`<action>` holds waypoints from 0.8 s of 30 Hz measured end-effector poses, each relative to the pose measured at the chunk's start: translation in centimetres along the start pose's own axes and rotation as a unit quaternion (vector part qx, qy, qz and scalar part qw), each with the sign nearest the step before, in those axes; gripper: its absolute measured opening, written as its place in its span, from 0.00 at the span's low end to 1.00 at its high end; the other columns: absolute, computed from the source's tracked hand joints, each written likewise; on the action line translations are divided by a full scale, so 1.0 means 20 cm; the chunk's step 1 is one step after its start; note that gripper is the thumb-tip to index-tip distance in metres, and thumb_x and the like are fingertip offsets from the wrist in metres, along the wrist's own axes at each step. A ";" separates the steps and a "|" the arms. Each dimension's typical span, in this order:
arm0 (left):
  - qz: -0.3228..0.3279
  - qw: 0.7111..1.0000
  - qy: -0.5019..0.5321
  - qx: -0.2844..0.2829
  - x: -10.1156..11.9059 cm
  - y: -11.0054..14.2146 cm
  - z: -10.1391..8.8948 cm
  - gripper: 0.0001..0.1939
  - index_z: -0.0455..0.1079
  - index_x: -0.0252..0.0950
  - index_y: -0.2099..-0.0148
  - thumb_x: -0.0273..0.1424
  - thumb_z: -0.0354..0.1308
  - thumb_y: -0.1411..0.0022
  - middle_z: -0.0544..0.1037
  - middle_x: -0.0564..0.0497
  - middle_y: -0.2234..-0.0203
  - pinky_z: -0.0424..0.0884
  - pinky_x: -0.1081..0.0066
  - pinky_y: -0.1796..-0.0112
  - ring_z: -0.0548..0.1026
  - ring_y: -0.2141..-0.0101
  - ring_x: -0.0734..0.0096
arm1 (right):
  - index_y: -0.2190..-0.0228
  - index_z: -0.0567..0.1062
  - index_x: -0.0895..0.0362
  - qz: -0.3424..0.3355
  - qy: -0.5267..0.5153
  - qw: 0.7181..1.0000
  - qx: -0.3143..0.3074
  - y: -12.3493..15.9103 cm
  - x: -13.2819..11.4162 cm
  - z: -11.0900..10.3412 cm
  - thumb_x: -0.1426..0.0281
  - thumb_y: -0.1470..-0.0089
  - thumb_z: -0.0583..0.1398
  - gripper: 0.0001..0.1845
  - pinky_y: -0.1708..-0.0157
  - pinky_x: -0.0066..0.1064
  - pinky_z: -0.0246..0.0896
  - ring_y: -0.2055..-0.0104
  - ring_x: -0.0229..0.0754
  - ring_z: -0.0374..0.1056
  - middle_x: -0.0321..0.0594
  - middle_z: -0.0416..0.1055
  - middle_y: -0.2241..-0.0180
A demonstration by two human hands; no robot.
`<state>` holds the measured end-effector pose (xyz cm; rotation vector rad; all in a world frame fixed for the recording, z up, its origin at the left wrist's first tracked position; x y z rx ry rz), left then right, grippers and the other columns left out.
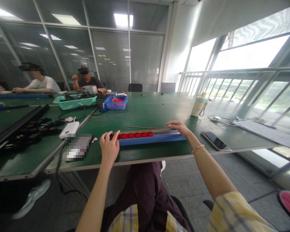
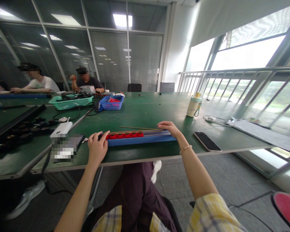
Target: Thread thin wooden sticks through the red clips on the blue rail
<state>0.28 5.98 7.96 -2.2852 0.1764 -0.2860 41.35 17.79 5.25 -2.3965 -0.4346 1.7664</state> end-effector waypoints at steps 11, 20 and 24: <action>0.002 1.000 0.001 0.006 0.00 0.00 0.00 0.23 0.70 0.44 0.40 0.28 0.48 0.34 0.69 0.41 0.46 0.60 0.49 0.42 0.60 0.44 0.50 | 0.72 0.83 0.59 0.021 0.065 0.992 -0.104 0.01 -0.01 0.11 0.53 0.58 0.69 0.21 0.56 0.35 0.60 0.64 0.43 0.69 0.39 0.77 0.72; -0.001 1.000 0.005 0.009 0.00 0.01 0.00 0.23 0.70 0.44 0.40 0.28 0.48 0.34 0.69 0.41 0.46 0.60 0.49 0.42 0.60 0.43 0.50 | 0.74 0.81 0.59 0.008 0.077 0.995 -0.068 0.01 -0.03 0.08 0.50 0.57 0.68 0.23 0.60 0.34 0.58 0.66 0.42 0.66 0.38 0.74 0.74; -0.001 1.000 0.005 0.006 0.00 0.00 0.00 0.23 0.70 0.44 0.40 0.27 0.48 0.35 0.69 0.41 0.46 0.60 0.49 0.42 0.60 0.43 0.50 | 0.74 0.80 0.59 -0.004 0.062 0.998 -0.026 0.00 -0.01 0.03 0.48 0.55 0.66 0.24 0.66 0.32 0.54 0.71 0.38 0.61 0.35 0.69 0.78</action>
Point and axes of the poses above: each hand's wrist, its own y-axis away from the middle knuckle, its own z-axis out of the palm, x = y × z, the point moved 10 cm from there along -y, towards the middle knuckle
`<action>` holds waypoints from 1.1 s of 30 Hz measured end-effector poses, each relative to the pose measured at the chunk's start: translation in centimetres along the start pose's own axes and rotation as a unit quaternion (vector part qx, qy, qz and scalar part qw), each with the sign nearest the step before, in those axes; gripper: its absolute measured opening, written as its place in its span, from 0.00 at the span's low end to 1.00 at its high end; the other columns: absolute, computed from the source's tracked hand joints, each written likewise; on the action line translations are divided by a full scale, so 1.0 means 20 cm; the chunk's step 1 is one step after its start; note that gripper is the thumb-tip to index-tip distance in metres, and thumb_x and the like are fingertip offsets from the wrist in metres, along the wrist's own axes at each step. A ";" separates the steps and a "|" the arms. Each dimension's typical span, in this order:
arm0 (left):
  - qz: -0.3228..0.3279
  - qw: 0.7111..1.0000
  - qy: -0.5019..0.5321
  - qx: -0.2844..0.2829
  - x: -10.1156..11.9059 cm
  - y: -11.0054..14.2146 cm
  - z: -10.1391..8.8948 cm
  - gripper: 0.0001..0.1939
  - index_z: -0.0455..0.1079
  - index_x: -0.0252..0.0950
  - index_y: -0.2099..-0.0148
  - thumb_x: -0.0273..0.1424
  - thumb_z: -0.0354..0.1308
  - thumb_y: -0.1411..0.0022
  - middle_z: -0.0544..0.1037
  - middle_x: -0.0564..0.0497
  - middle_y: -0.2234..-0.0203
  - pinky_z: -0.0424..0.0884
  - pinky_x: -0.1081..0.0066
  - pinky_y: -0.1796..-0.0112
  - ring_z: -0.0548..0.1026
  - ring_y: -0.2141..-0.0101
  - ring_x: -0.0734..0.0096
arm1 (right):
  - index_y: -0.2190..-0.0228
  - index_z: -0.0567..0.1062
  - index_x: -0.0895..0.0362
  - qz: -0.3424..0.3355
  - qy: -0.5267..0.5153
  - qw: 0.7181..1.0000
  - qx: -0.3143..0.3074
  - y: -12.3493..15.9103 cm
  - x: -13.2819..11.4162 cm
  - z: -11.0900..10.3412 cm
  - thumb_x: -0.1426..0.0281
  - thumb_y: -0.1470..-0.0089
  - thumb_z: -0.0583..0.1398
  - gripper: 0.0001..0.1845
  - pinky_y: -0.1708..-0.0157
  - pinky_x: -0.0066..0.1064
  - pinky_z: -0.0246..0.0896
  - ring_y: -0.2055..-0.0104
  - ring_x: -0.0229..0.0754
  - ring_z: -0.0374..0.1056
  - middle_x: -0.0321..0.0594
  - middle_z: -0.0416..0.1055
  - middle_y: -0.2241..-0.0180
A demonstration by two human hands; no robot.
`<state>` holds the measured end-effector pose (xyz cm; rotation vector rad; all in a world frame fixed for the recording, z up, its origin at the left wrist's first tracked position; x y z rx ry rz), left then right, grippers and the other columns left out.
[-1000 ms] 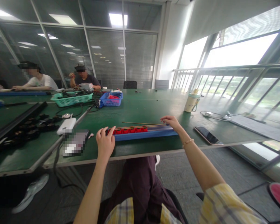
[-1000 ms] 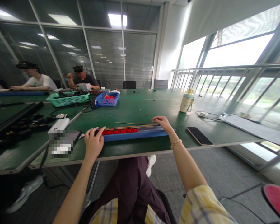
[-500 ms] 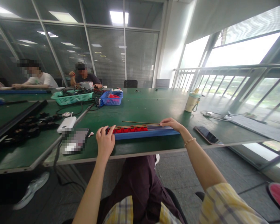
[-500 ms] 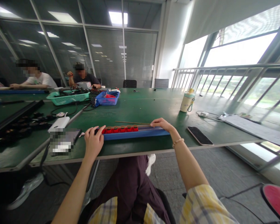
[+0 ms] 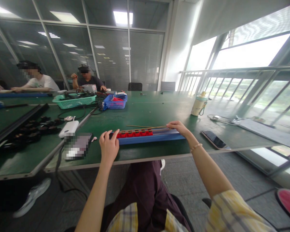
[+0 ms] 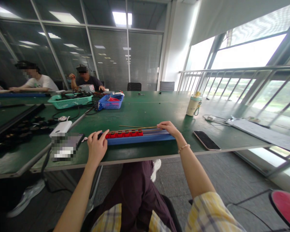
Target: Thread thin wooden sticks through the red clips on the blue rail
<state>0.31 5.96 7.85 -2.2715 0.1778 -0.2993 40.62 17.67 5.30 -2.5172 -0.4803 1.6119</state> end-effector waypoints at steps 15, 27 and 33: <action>0.002 1.000 -0.002 -0.002 0.01 0.00 0.00 0.24 0.69 0.43 0.39 0.28 0.47 0.35 0.69 0.40 0.46 0.60 0.49 0.42 0.60 0.44 0.51 | 0.76 0.75 0.58 -0.013 -0.004 0.994 0.106 -0.03 0.09 -0.11 0.38 0.56 0.60 0.33 0.69 0.33 0.57 0.73 0.38 0.59 0.37 0.65 0.79; 0.001 1.000 0.000 -0.004 0.00 0.00 0.00 0.23 0.70 0.43 0.40 0.28 0.47 0.35 0.69 0.41 0.46 0.60 0.49 0.42 0.60 0.44 0.50 | 0.77 0.71 0.55 -0.021 0.008 0.979 0.204 -0.02 0.16 -0.22 0.35 0.55 0.56 0.34 0.70 0.32 0.55 0.73 0.39 0.57 0.37 0.63 0.79; -0.003 1.000 0.008 -0.004 0.00 0.00 0.00 0.23 0.70 0.43 0.40 0.28 0.48 0.35 0.69 0.41 0.46 0.60 0.49 0.42 0.59 0.43 0.50 | 0.76 0.72 0.56 -0.009 0.023 0.975 0.219 -0.02 0.16 -0.23 0.35 0.55 0.55 0.35 0.71 0.32 0.53 0.74 0.39 0.56 0.37 0.62 0.80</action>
Point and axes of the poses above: each hand's wrist, its own y-axis away from the middle knuckle, its own z-axis out of the palm, x = y × z, the point moved 10 cm from there along -y, towards the middle knuckle
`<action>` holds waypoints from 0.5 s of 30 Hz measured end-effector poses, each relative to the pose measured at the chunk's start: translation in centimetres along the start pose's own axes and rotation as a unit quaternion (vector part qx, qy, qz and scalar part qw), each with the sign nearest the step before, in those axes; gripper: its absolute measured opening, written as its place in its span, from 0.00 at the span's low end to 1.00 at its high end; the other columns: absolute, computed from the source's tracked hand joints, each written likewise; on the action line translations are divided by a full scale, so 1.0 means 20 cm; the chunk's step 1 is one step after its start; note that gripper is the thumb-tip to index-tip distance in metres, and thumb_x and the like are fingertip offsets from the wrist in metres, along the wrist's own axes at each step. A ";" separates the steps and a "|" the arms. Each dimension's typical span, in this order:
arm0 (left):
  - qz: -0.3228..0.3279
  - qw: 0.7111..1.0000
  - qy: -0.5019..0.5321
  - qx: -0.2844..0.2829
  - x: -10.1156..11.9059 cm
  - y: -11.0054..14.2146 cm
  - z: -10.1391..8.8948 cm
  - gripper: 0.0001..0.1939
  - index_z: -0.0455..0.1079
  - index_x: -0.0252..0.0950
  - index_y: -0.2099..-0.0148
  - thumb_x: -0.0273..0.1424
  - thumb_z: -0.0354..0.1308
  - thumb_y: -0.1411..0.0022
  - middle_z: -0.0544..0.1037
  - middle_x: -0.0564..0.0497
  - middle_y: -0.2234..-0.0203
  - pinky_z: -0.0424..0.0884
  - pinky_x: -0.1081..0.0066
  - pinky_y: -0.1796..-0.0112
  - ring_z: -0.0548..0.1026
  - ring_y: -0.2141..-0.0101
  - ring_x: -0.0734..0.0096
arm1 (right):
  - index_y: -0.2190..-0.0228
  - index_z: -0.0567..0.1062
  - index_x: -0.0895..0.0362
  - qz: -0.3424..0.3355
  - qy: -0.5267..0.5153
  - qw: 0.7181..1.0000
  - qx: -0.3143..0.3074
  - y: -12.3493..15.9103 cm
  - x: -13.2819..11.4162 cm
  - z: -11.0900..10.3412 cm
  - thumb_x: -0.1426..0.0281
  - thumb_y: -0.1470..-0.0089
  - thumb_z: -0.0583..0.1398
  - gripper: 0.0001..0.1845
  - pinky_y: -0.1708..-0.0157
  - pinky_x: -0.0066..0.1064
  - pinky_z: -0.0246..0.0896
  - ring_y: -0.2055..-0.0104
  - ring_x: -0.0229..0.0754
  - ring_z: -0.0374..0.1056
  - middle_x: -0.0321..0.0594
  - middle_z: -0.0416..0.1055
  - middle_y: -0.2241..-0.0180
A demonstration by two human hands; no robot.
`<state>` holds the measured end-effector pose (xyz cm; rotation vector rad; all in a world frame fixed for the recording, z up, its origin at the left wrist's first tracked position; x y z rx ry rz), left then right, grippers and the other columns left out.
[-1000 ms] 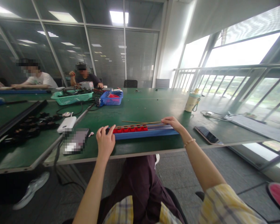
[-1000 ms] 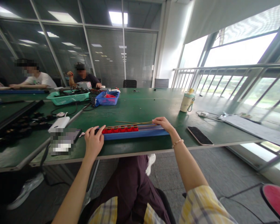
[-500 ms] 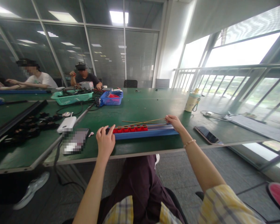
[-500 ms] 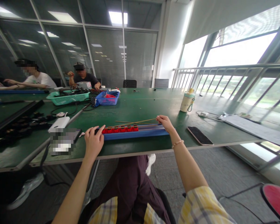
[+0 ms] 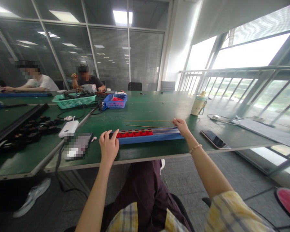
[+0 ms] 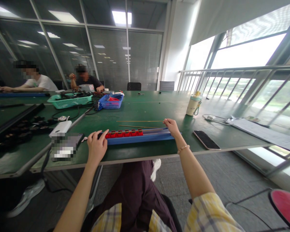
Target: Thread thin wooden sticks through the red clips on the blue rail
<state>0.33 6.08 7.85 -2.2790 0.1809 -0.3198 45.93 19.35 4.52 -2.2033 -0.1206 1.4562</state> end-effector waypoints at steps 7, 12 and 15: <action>0.005 1.000 -0.012 0.001 0.01 0.00 0.00 0.23 0.70 0.42 0.40 0.28 0.46 0.34 0.69 0.40 0.46 0.60 0.49 0.42 0.59 0.44 0.50 | 0.76 0.75 0.57 -0.001 0.068 0.998 -0.002 0.01 -0.01 0.00 0.38 0.51 0.54 0.34 0.72 0.32 0.51 0.74 0.40 0.57 0.37 0.62 0.81; 0.003 1.000 -0.009 0.002 0.01 0.00 0.00 0.23 0.70 0.43 0.40 0.29 0.47 0.34 0.69 0.40 0.46 0.60 0.49 0.42 0.59 0.43 0.50 | 0.73 0.79 0.58 -0.026 0.184 0.982 -0.017 0.02 -0.05 0.03 0.46 0.46 0.52 0.30 0.70 0.34 0.52 0.74 0.43 0.61 0.40 0.68 0.80; 0.001 1.000 -0.008 0.002 0.01 0.00 -0.01 0.23 0.71 0.42 0.40 0.29 0.46 0.34 0.69 0.40 0.46 0.60 0.49 0.42 0.59 0.44 0.50 | 0.73 0.80 0.58 -0.036 0.214 0.976 -0.026 0.02 -0.07 0.06 0.51 0.45 0.52 0.27 0.68 0.34 0.54 0.72 0.44 0.64 0.42 0.72 0.78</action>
Point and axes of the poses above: each hand's wrist, its own y-axis away from the middle knuckle, its own z-axis out of the palm, x = y × z, the point moved 10 cm from there along -y, towards the middle knuckle
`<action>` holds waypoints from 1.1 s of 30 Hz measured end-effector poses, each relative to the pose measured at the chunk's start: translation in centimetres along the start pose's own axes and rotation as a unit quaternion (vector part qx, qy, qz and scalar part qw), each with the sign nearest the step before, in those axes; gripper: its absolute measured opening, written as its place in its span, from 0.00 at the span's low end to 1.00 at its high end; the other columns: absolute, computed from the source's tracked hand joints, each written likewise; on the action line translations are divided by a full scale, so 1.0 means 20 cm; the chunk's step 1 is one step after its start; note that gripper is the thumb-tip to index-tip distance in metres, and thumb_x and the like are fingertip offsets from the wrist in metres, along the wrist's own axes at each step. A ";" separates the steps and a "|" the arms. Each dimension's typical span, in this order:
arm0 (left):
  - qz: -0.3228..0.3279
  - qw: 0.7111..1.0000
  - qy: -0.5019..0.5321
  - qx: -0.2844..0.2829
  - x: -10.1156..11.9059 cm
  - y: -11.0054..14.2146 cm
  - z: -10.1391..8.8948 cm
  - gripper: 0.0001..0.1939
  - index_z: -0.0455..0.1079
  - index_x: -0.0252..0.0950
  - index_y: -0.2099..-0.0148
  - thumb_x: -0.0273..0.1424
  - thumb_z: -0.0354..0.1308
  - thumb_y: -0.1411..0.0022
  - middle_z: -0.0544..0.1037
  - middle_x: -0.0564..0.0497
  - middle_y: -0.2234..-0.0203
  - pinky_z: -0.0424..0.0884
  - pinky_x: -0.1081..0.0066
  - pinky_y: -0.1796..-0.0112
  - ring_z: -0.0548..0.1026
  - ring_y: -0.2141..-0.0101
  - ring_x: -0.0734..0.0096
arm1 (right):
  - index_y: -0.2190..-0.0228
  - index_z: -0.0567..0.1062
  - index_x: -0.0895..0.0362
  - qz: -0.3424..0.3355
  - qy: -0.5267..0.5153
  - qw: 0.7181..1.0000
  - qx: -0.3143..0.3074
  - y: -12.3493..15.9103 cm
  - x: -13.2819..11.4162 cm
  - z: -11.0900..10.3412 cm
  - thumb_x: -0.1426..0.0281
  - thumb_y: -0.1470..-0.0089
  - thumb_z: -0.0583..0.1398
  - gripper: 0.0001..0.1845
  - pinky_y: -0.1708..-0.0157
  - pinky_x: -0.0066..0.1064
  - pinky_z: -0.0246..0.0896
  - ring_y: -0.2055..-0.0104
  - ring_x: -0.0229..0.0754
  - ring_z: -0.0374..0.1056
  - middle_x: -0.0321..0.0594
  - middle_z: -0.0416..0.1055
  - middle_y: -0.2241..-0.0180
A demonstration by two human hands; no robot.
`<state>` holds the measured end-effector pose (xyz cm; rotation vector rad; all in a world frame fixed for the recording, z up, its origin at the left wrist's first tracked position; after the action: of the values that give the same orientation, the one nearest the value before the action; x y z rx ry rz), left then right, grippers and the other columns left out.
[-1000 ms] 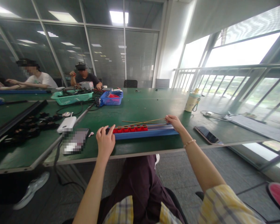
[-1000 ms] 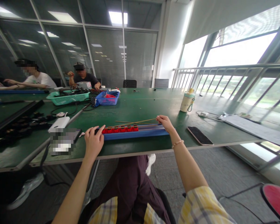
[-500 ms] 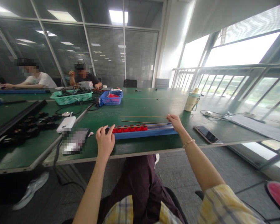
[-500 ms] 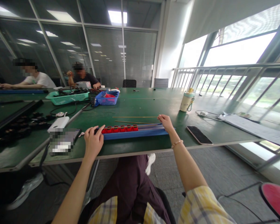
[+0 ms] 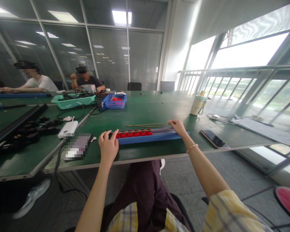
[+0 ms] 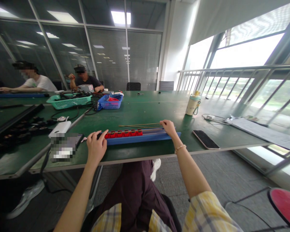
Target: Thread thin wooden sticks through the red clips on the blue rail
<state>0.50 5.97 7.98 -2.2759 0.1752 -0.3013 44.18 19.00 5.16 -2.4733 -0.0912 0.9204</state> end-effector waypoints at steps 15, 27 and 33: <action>-0.003 1.000 0.013 -0.001 0.00 0.00 0.00 0.23 0.71 0.43 0.41 0.28 0.47 0.36 0.69 0.41 0.47 0.60 0.49 0.42 0.60 0.44 0.51 | 0.70 0.82 0.54 0.034 0.122 0.989 -0.082 0.00 0.03 0.12 0.69 0.51 0.54 0.15 0.70 0.29 0.55 0.71 0.42 0.67 0.41 0.76 0.74; 0.003 1.000 0.001 0.000 0.00 0.00 0.00 0.23 0.71 0.43 0.40 0.28 0.48 0.35 0.69 0.41 0.46 0.59 0.50 0.42 0.59 0.44 0.50 | 0.66 0.85 0.53 0.047 0.213 0.970 -0.103 0.02 0.03 0.14 0.69 0.45 0.55 0.17 0.57 0.37 0.61 0.58 0.54 0.72 0.51 0.79 0.66; 0.004 1.000 0.001 0.006 0.00 0.00 0.00 0.23 0.71 0.43 0.40 0.28 0.48 0.35 0.69 0.41 0.46 0.60 0.50 0.42 0.60 0.44 0.51 | 0.66 0.85 0.54 0.054 0.200 0.972 -0.112 0.02 0.02 0.14 0.67 0.44 0.58 0.15 0.53 0.37 0.62 0.55 0.54 0.72 0.52 0.79 0.64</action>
<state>0.42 5.97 7.89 -2.2636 0.1827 -0.2987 42.61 19.91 2.91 -2.8473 0.0832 0.4555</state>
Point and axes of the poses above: each hand's wrist, its own y-axis away from the middle knuckle, its own z-axis out of the palm, x = y × z, the point moved 10 cm from there along -y, towards the middle knuckle
